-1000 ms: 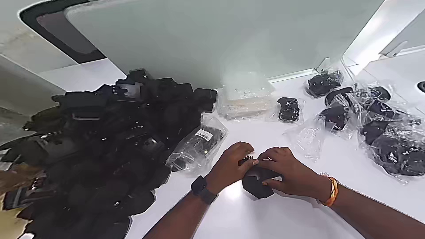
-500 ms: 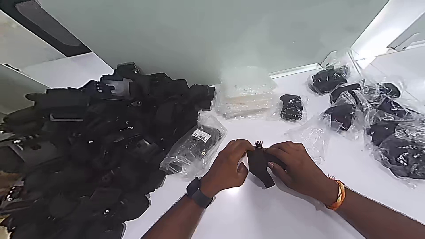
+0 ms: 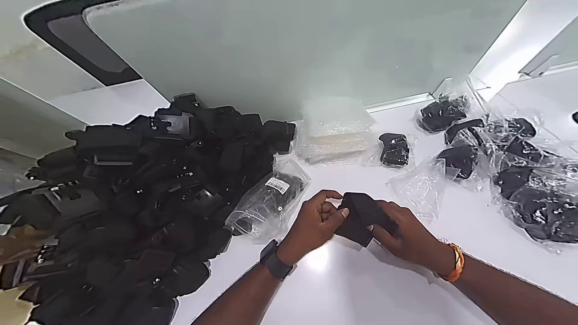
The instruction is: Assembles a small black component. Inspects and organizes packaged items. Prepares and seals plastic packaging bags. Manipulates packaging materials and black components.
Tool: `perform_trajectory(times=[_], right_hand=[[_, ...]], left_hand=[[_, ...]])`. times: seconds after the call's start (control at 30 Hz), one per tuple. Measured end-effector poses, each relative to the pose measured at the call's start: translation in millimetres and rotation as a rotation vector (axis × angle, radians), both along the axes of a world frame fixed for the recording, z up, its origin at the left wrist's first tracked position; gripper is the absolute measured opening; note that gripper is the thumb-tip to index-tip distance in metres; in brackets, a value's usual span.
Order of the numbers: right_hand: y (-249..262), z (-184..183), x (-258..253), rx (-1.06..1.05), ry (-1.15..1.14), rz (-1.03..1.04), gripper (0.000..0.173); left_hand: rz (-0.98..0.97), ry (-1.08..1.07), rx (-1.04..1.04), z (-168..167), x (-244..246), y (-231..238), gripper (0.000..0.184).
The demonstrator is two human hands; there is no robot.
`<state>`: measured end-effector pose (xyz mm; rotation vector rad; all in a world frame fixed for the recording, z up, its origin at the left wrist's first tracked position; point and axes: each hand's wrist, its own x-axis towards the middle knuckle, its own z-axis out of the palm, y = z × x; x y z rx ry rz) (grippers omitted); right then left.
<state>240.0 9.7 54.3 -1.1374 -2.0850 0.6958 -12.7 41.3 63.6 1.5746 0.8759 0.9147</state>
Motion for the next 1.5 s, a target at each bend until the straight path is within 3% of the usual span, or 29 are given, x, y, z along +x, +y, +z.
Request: perform_trajectory(times=[0.07,0.17,0.4,0.57,0.7,0.8,0.87,1.03,1.13,1.23,1.4,1.5], right_hand=[[0,1,-2,-0.092,0.042,-0.034,0.046],[0,1,-4,-0.119,0.085,-0.032,0.053],[2,0,-2,-0.066,0.107,-0.047,0.031],[7,-3,2,-0.014,0.180,0.015,0.024],[12,0,6,-0.145,0.365,0.044,0.028],[14,4,7,-0.239,0.498,0.055,0.026],[13,4,7,-0.276,0.537,0.084,0.028],[13,3,9,-0.275,0.507,0.247,0.049],[12,3,7,-0.241,0.499,0.237,0.051],[12,0,7,-0.199,0.449,0.228,0.042],[10,-4,5,-0.102,0.325,0.203,0.033],[6,-2,2,-0.078,0.279,0.155,0.050]], left_hand=[[0.056,0.045,0.019,-2,3,-1,0.031],[0.099,0.131,0.107,-7,6,-4,0.033],[-0.081,0.128,0.169,-10,3,-2,0.063],[-0.068,0.118,0.335,-10,5,-4,0.054],[-0.048,0.014,0.219,-8,4,-1,0.049],[-0.109,0.012,0.169,-8,1,2,0.062],[-0.109,0.092,0.245,-10,3,1,0.068],[-0.035,0.163,0.413,-14,5,0,0.059],[-0.074,0.033,0.284,-12,3,3,0.061],[-0.103,-0.094,0.137,-7,0,4,0.057],[-0.155,-0.148,0.130,-4,-3,7,0.039],[-0.133,-0.168,0.080,-2,0,3,0.036]])
